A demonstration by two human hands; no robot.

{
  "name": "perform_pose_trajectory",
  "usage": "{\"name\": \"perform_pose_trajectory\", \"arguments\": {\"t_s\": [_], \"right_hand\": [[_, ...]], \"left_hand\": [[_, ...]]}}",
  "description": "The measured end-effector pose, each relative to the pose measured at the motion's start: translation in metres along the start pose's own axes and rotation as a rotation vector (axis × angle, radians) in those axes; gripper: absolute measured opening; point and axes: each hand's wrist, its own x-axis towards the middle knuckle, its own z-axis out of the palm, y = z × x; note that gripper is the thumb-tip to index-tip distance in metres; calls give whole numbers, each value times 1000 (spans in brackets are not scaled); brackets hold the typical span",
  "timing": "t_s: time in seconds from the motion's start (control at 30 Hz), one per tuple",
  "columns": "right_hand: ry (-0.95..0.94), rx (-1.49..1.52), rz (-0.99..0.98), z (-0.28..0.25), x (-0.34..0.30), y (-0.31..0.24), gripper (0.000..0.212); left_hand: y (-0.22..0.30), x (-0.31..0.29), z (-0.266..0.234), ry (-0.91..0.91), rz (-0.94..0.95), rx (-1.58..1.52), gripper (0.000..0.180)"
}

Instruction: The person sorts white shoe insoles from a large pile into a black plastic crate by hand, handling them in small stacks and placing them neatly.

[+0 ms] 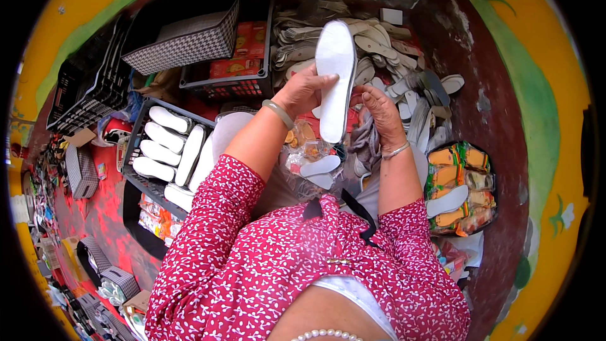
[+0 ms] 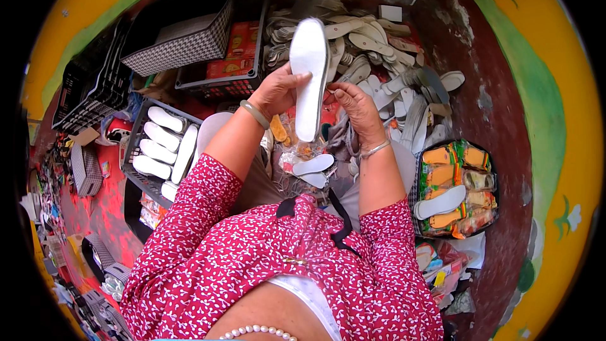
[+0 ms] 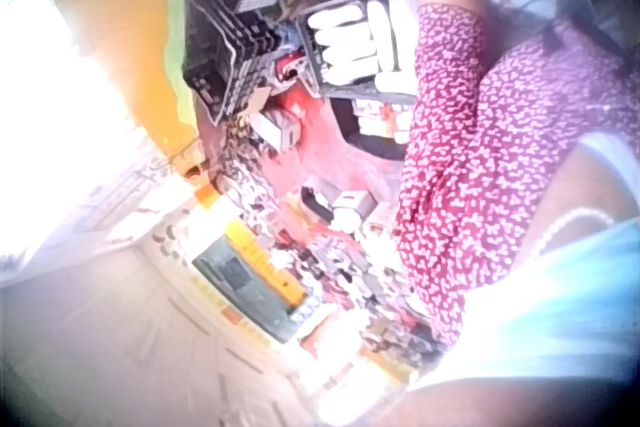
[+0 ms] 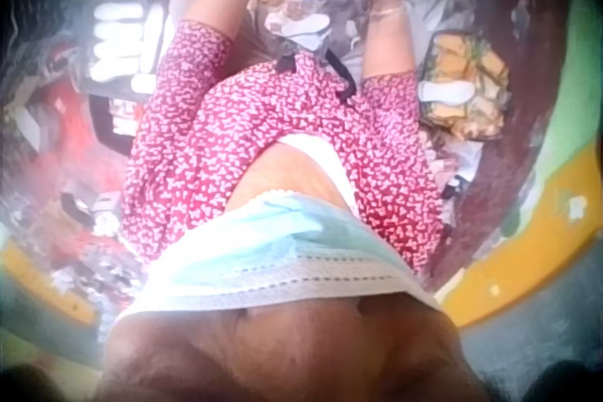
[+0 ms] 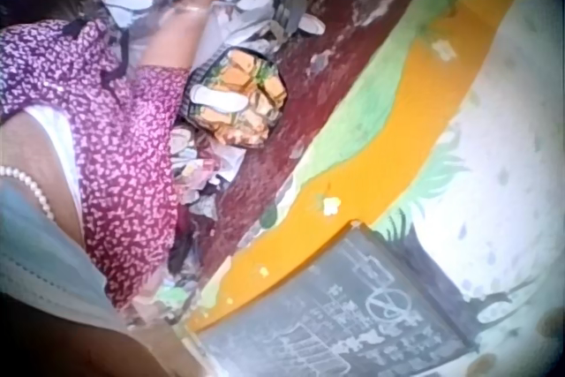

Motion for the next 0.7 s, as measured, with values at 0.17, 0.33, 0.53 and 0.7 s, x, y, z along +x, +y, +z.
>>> {"name": "perform_pose_trajectory", "arguments": {"t_s": [0.17,0.33,0.53,0.7], "right_hand": [[93,61,-10,2,1,10,30],[240,-36,-136,9,5,23,24],[263,-54,-139,10,6,25,24],[242,14,-147,11,5,27,24]], "left_hand": [[-15,0,11,-70,-99,39,50],[-22,4,9,35,-119,154,50],[-28,1,15,-143,-66,142,50],[-23,-3,20,-256,-92,127,41]]}}
